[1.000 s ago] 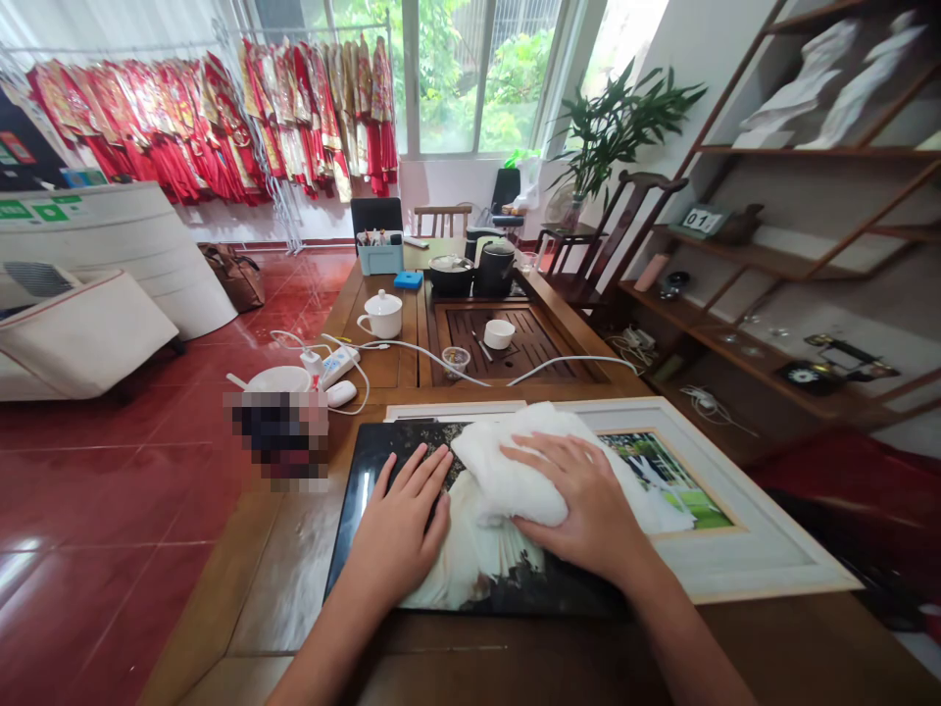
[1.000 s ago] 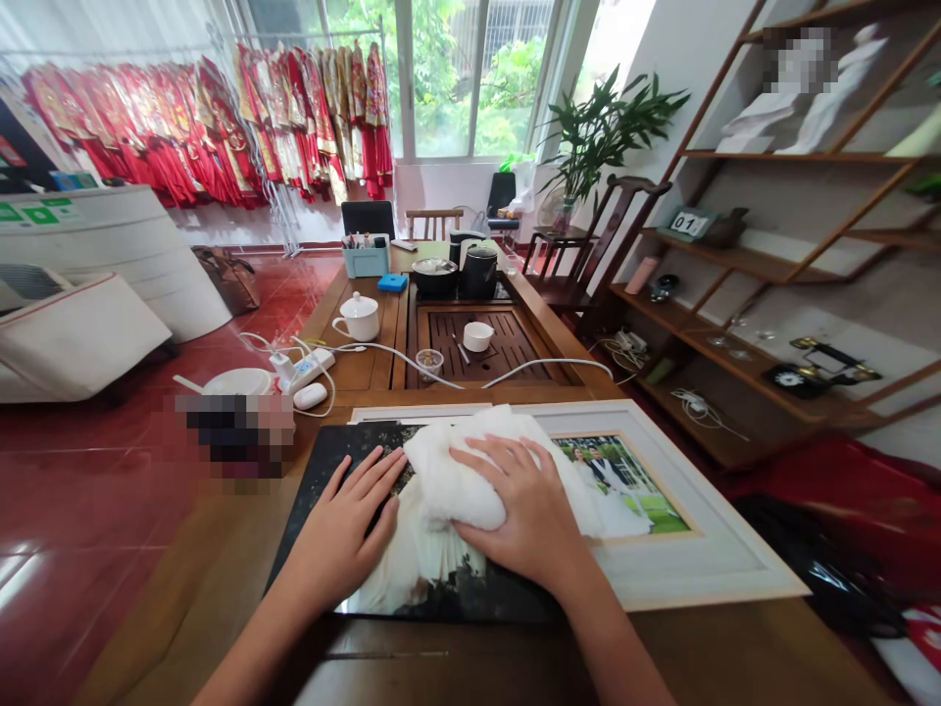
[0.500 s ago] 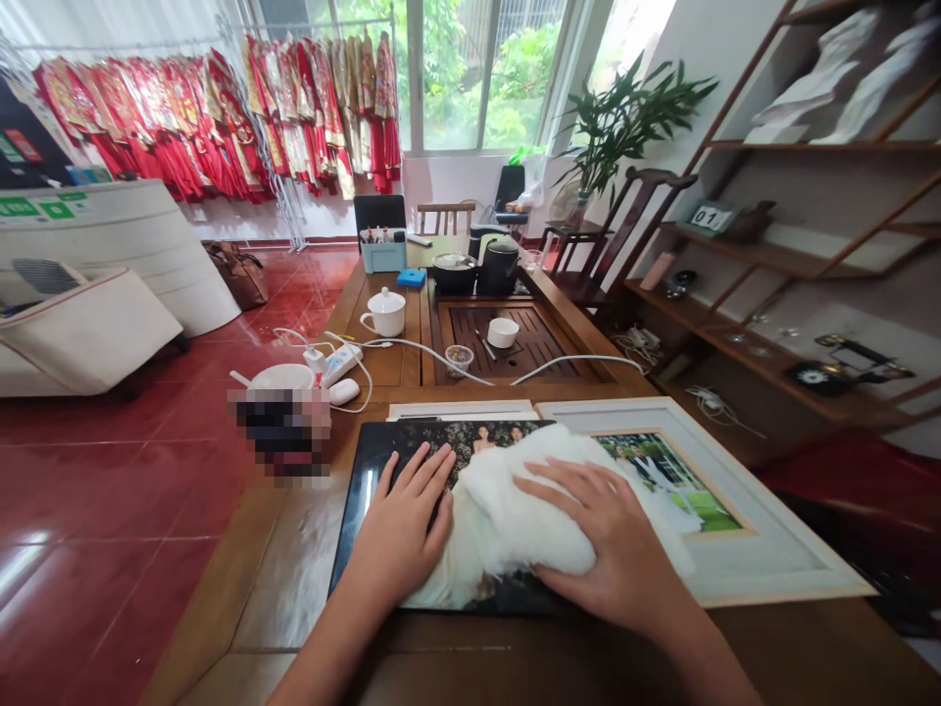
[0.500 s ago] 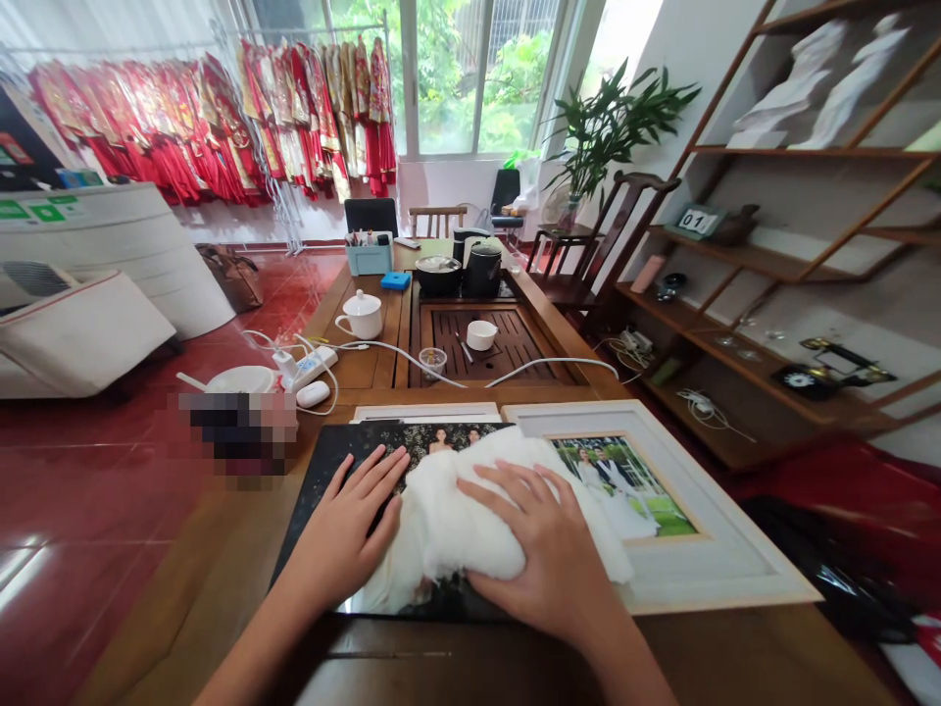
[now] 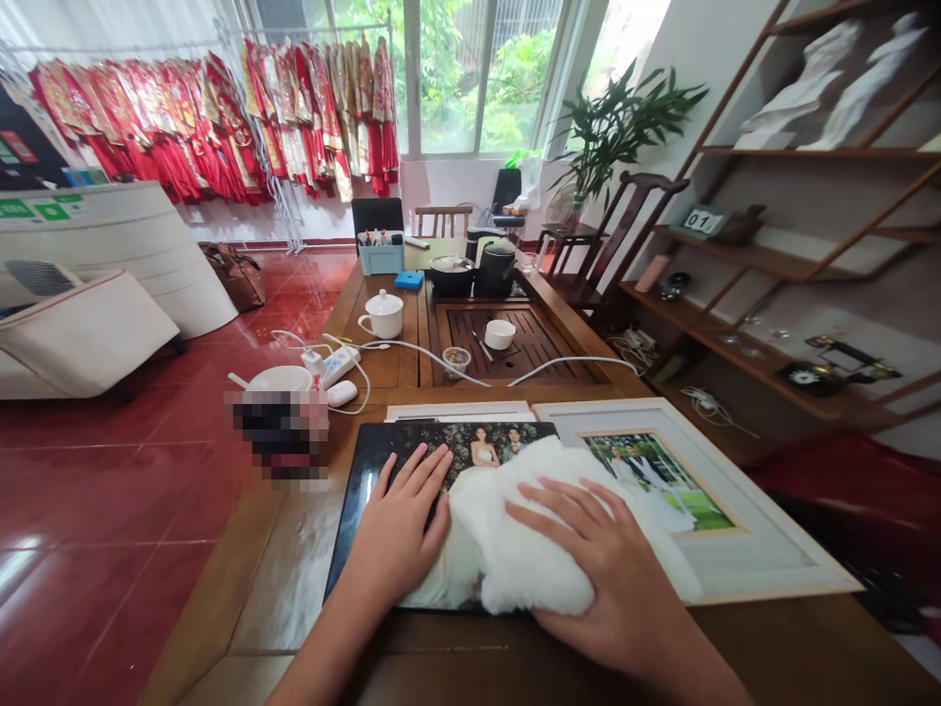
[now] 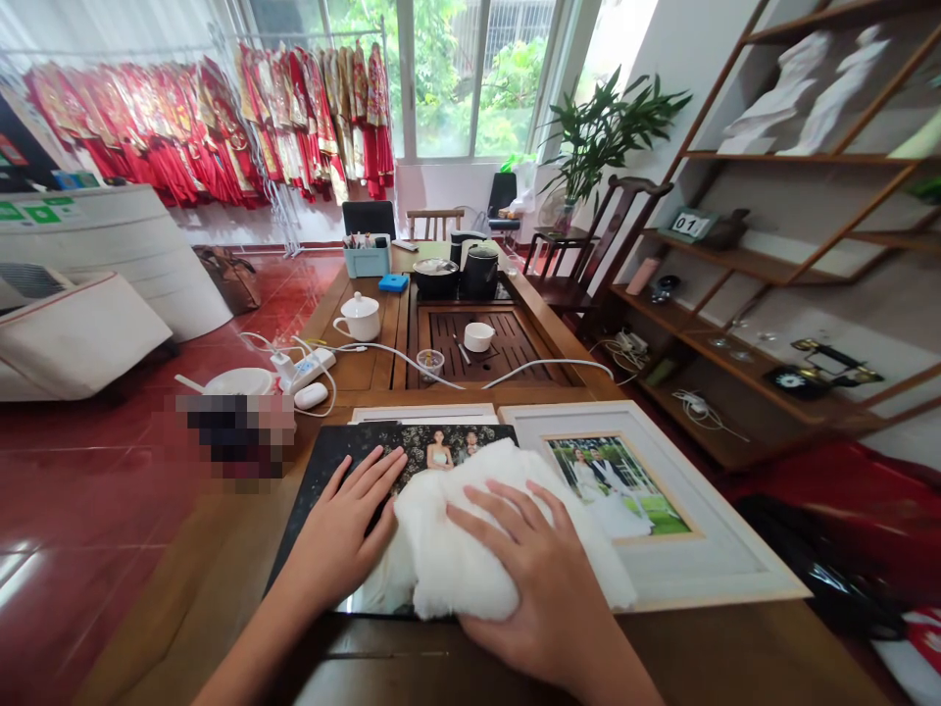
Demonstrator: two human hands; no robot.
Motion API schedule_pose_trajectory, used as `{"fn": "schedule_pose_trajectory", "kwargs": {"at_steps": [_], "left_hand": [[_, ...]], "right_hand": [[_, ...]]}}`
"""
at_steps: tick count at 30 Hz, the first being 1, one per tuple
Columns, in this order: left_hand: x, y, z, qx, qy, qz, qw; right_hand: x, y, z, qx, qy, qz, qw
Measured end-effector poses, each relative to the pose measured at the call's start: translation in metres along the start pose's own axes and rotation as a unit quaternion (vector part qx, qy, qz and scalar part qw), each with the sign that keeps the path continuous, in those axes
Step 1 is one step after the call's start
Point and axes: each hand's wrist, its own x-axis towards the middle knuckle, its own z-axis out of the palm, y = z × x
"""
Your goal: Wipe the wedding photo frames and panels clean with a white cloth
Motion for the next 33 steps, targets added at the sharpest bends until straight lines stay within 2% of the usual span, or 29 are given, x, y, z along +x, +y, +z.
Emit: {"fn": "schedule_pose_trajectory", "kwargs": {"at_steps": [3,6,14,17,20,28,33], "left_hand": [[0.000,0.000,0.000,0.001,-0.007,-0.001,1.000],[0.000,0.000,0.000,0.001,-0.017,-0.001,1.000],[0.000,-0.001,0.002,0.004,-0.005,0.001,1.000],[0.000,0.000,0.003,0.008,0.006,0.001,1.000],[0.000,0.000,0.003,0.011,0.006,0.000,1.000],[0.000,0.000,0.002,0.008,-0.007,-0.004,1.000],[0.000,-0.001,0.003,0.003,-0.006,0.000,1.000]], "right_hand": [[-0.006,-0.003,-0.006,0.005,-0.025,-0.016,1.000],[-0.001,0.001,-0.006,0.007,-0.023,-0.008,1.000],[0.050,0.030,0.013,-0.003,0.044,0.052,0.998],[0.055,0.031,0.014,-0.005,0.048,0.054,0.997],[0.044,0.024,0.011,-0.009,0.043,0.039,0.998],[-0.014,-0.004,-0.001,-0.017,-0.001,-0.039,0.999],[-0.012,0.000,-0.001,-0.014,-0.007,-0.032,0.999]]}}
